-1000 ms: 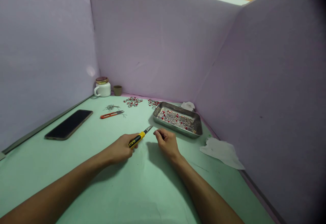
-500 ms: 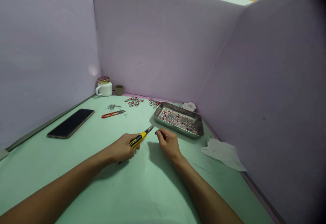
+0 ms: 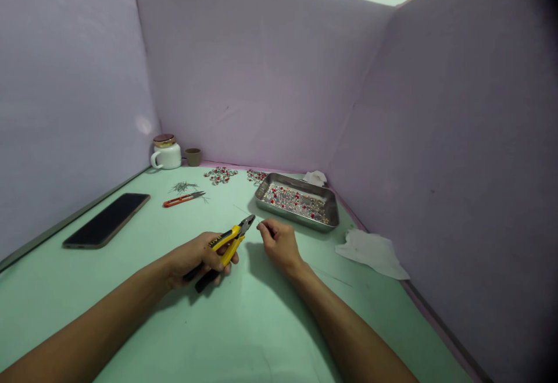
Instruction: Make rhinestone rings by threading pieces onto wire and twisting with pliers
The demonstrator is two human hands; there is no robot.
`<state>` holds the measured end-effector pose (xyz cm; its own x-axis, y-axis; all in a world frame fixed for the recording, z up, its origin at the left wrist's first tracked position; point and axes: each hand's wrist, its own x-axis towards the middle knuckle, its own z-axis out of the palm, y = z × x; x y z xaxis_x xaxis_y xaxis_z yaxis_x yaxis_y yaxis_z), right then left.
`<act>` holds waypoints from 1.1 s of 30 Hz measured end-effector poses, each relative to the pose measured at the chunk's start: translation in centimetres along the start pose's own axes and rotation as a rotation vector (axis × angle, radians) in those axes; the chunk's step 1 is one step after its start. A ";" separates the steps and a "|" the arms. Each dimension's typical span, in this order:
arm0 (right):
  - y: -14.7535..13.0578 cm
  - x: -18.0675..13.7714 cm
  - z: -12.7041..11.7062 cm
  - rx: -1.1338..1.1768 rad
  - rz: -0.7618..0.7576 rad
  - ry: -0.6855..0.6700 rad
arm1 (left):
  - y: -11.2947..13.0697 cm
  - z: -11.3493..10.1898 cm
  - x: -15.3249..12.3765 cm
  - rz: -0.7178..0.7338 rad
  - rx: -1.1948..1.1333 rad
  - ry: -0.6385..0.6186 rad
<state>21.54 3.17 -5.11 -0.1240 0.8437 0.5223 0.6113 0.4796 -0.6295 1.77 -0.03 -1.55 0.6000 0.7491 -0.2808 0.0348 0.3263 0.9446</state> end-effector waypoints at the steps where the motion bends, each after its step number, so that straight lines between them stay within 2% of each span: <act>1: 0.0 0.0 0.0 -0.003 0.000 0.000 | 0.1 0.0 0.0 -0.001 0.013 0.000; 6: -0.1 0.1 -0.2 -0.006 0.002 -0.004 | 0.8 0.6 -0.4 -0.016 0.042 0.032; 10: -0.3 0.1 -0.2 0.000 0.010 -0.011 | 0.8 1.0 -0.5 -0.031 0.174 0.078; 14: -0.4 0.1 -0.2 -0.012 0.005 -0.019 | 0.4 1.1 -0.1 0.057 0.586 0.246; 19: -0.4 0.1 -0.1 -0.052 0.019 -0.021 | -0.6 0.9 0.3 0.193 0.914 0.381; 21: -0.3 0.1 0.0 -0.065 0.020 -0.025 | -0.9 1.1 0.2 0.190 1.109 0.446; 23: -0.3 0.0 0.0 -0.077 0.022 -0.029 | -0.9 1.4 0.0 0.126 1.275 0.500; 26: -0.2 0.0 0.1 -0.084 0.021 -0.027 | -0.8 2.0 -0.2 0.082 1.426 0.544; 30: -0.1 -0.1 0.0 -0.061 0.009 -0.009 | -0.8 2.1 -0.1 0.105 1.397 0.558; 33: 0.0 -0.1 -0.1 -0.031 -0.002 0.005 | -0.6 1.7 0.1 0.181 1.107 0.467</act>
<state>21.59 3.05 -5.09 -0.1213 0.8417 0.5261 0.6348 0.4733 -0.6108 3.21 -1.14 -1.82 0.3288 0.9430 0.0518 0.7809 -0.3023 0.5466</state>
